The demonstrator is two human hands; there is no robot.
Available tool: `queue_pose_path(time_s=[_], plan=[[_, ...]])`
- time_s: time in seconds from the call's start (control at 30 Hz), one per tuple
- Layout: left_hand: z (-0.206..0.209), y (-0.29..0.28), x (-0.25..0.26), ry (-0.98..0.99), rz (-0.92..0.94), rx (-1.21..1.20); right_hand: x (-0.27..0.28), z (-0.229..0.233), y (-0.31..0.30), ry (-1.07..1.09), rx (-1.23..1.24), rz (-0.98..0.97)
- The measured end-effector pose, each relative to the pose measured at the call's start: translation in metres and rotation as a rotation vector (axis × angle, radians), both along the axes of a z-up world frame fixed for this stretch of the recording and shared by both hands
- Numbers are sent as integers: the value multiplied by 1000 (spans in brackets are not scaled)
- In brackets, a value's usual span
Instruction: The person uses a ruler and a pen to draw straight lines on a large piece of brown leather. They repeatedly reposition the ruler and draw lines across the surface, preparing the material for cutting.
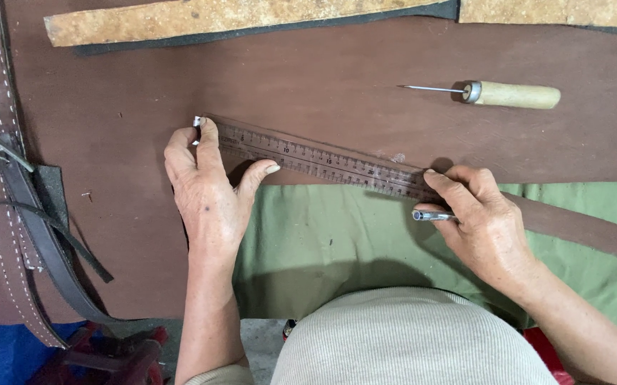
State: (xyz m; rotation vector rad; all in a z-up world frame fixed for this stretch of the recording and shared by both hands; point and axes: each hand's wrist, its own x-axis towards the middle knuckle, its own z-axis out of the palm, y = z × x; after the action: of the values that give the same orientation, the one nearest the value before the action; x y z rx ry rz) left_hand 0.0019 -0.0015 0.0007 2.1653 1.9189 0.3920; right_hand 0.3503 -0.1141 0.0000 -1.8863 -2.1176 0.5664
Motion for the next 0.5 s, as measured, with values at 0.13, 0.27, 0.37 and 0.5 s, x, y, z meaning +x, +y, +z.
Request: queue_pose_path(time_s=[0.13,0.27,0.37,0.5], plan=[[3,0,2,8,-1,-5,-1,-1,-1,1,-12,-16],[3,1,2,16,-2,0,-1,-2,0,16,28,-16],[3,1,2,19,-6,2,-5,2,2,3,8,-31],[2,1,2,33,-3,2,-12,7,-2,-72,-44,-76]])
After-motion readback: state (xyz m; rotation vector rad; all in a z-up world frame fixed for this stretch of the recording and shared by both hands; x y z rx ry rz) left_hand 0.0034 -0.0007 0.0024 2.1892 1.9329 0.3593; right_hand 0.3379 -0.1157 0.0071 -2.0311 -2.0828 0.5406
